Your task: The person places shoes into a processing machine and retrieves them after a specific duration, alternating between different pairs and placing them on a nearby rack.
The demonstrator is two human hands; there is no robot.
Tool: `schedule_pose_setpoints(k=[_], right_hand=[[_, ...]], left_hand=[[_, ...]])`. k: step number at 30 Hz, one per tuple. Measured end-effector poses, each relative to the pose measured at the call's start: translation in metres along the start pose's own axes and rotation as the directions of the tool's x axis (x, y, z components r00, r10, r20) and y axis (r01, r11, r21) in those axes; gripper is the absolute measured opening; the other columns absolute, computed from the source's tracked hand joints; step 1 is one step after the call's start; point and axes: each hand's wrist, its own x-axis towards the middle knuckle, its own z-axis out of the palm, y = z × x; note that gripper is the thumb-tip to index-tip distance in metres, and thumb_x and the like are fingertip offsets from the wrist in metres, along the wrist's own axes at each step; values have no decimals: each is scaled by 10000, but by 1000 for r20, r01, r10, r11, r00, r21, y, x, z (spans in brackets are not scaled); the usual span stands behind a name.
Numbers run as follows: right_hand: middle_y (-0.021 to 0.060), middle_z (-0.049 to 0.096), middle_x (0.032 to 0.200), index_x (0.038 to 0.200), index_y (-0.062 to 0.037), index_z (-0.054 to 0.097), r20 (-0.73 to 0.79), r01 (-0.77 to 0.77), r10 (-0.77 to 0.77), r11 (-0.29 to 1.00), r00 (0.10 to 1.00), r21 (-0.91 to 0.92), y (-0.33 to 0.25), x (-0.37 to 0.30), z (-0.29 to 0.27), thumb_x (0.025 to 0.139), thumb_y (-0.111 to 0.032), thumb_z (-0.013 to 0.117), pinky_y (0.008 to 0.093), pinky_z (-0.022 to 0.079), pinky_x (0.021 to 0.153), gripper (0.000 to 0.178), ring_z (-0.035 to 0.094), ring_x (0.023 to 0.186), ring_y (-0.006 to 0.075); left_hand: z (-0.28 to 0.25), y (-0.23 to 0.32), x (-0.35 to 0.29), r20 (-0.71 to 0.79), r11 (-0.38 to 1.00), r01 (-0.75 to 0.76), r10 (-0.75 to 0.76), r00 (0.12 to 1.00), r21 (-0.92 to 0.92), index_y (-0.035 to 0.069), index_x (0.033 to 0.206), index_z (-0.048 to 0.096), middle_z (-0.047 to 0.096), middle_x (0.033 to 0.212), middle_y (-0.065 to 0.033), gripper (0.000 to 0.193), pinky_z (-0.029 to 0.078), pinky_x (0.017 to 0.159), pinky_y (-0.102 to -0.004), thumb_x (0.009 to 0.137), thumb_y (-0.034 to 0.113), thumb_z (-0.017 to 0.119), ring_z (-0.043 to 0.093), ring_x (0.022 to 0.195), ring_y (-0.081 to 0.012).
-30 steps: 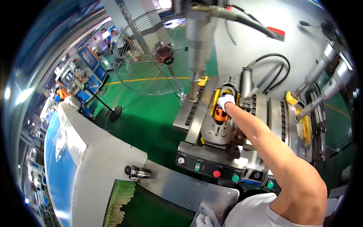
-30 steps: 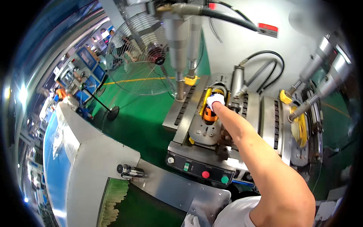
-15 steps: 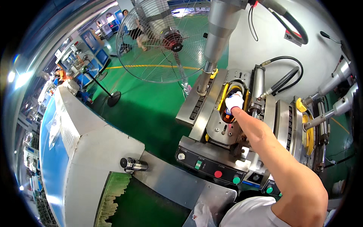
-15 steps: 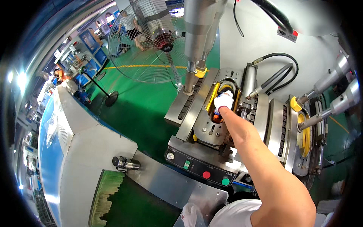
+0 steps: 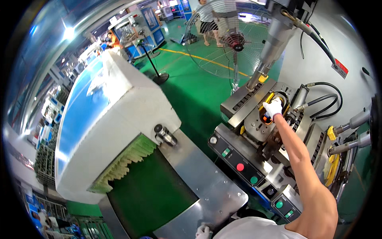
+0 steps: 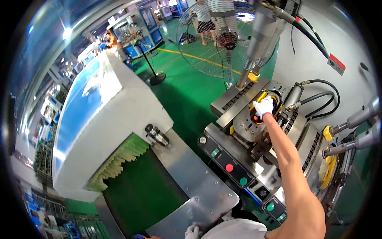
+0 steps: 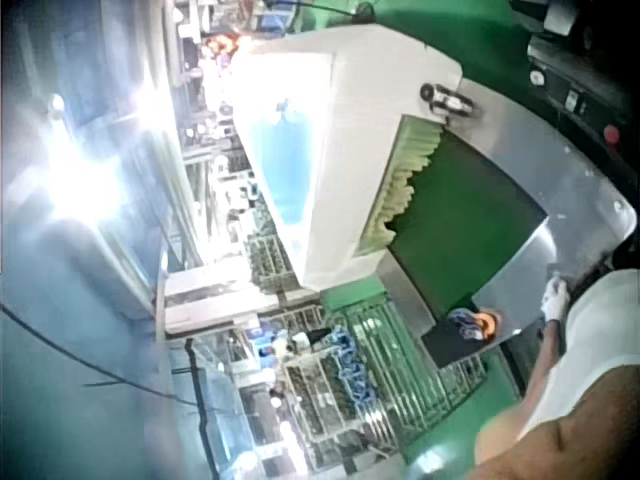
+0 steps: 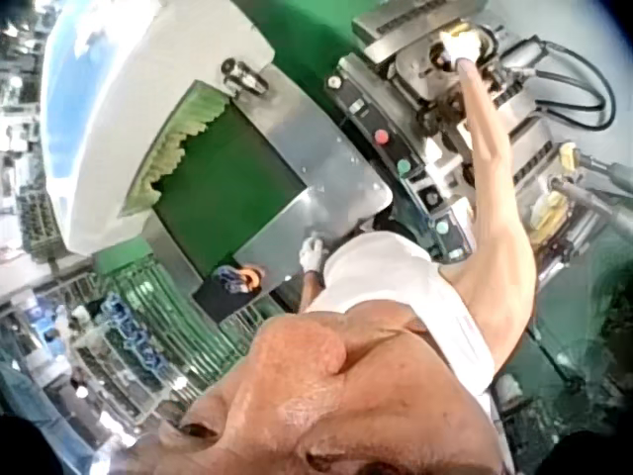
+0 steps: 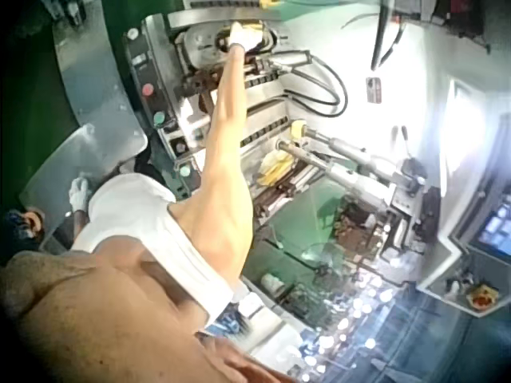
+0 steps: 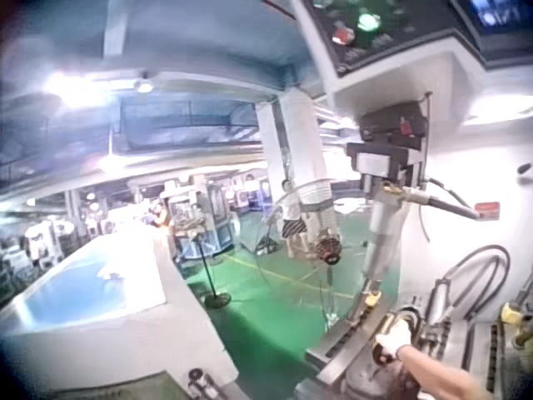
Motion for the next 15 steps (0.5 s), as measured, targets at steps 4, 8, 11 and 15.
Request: schedule_pose_setpoints(k=[4, 8, 11, 15], right_hand=[[291, 340, 1605, 1584, 20, 285, -90, 646, -639, 759, 764, 82, -20, -207, -17, 846, -244, 797, 428, 299, 1231, 936, 332, 1502, 411], [253, 194, 1682, 1611, 0, 222, 119, 611, -603, 747, 789, -264, 70, -335, 12, 877, -196, 772, 477, 211, 1266, 938, 208, 1565, 371], [339, 169, 1654, 1597, 32, 227, 260, 541, -497, 582, 828, -607, 125, -374, 66, 734, -249, 853, 493, 130, 1281, 1102, 130, 1551, 496], [357, 257, 1612, 1534, 101, 322, 314, 403, -263, 713, 912, -574, 119, -340, 39, 713, -342, 847, 510, 173, 1270, 1070, 227, 1527, 475]], left_hand=[[-19, -35, 40, -84, 957, -235, 224, 971, -169, 65, 1139, 739, 722, 1198, -180, 404, 517, 1018, -458, 909, 388, 660, 668, 1150, -369], [-31, -7, 117, 22, 876, -446, 457, 889, -185, 103, 1141, 733, 736, 1174, -130, 355, 531, 962, -446, 961, 388, 622, 673, 1129, -360], [-25, -31, 179, 232, 888, -247, 353, 906, -388, 107, 1132, 733, 760, 1038, -120, 318, 562, 847, -389, 973, 357, 618, 732, 939, -269], [-76, 20, 244, 358, 853, -196, 397, 845, -483, 100, 1081, 727, 759, 946, -110, 318, 564, 791, -400, 994, 356, 560, 734, 829, -245]])
